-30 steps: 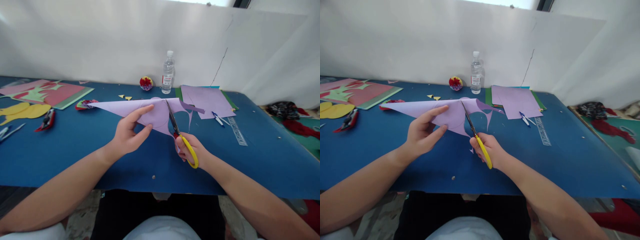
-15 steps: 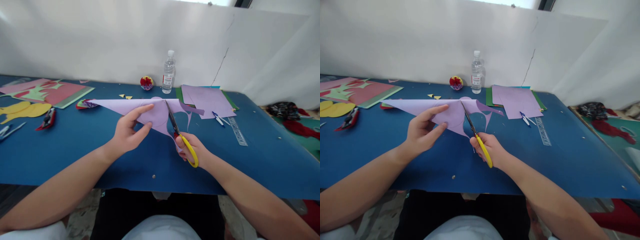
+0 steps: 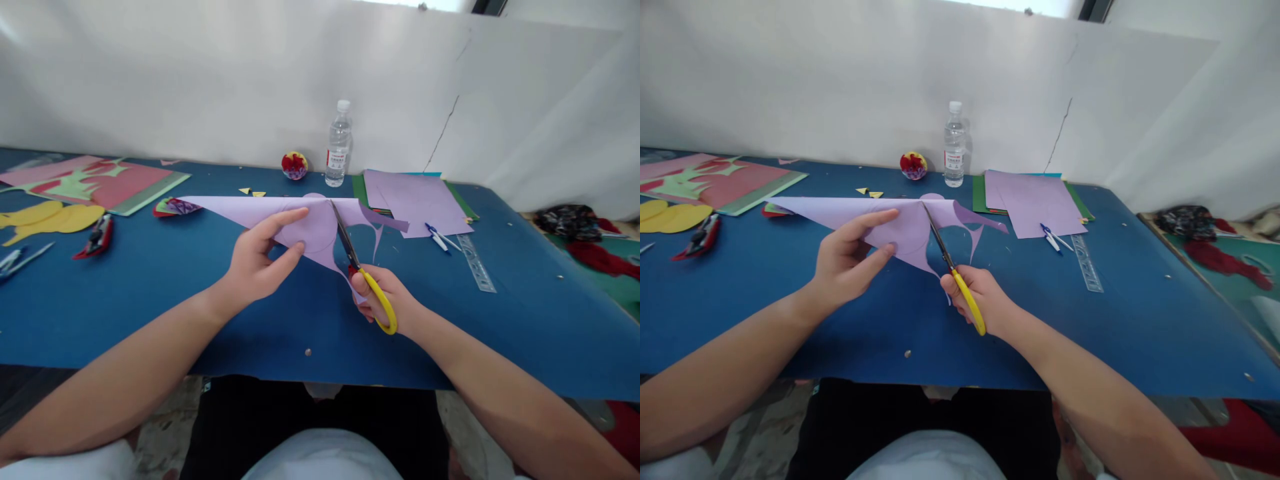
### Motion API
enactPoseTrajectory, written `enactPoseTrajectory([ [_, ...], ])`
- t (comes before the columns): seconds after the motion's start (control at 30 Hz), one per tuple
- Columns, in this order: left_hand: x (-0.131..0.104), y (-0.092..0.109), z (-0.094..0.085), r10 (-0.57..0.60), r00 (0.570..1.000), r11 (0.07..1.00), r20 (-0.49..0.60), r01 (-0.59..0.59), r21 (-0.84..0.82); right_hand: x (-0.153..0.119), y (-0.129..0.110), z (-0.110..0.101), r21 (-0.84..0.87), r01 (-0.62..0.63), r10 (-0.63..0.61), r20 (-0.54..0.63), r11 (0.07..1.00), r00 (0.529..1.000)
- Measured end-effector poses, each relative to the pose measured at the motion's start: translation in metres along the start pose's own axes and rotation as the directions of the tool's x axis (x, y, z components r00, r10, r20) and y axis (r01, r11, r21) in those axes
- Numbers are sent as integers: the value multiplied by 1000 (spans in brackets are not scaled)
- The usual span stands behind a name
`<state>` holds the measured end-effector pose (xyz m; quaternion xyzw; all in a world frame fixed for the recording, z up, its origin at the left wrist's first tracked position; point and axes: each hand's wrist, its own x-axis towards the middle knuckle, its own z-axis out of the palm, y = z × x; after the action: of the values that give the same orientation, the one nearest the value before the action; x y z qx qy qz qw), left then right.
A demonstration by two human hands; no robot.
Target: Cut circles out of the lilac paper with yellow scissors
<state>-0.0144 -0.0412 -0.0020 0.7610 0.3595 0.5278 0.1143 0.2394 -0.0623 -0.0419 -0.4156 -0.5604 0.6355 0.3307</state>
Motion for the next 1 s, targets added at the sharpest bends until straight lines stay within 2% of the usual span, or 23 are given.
enactPoseTrajectory([
  [0.3,1,-2,-4,6,999,995,34,-3,-97,0,1,0,-3,12,-12,8,1000,1000],
  [0.53,5,-3,-9,-54,997,980,60,64,-190,-1,-3,2,-47,-4,2,-37,999,999],
  [0.8,6,-23,-6,4,999,947,38,9,-322,-1,-3,0,-49,8,-9,-15,999,1000],
  [1.0,4,-27,-7,-52,998,943,35,60,-329,-3,-8,1,-74,-12,10,-22,997,1000],
])
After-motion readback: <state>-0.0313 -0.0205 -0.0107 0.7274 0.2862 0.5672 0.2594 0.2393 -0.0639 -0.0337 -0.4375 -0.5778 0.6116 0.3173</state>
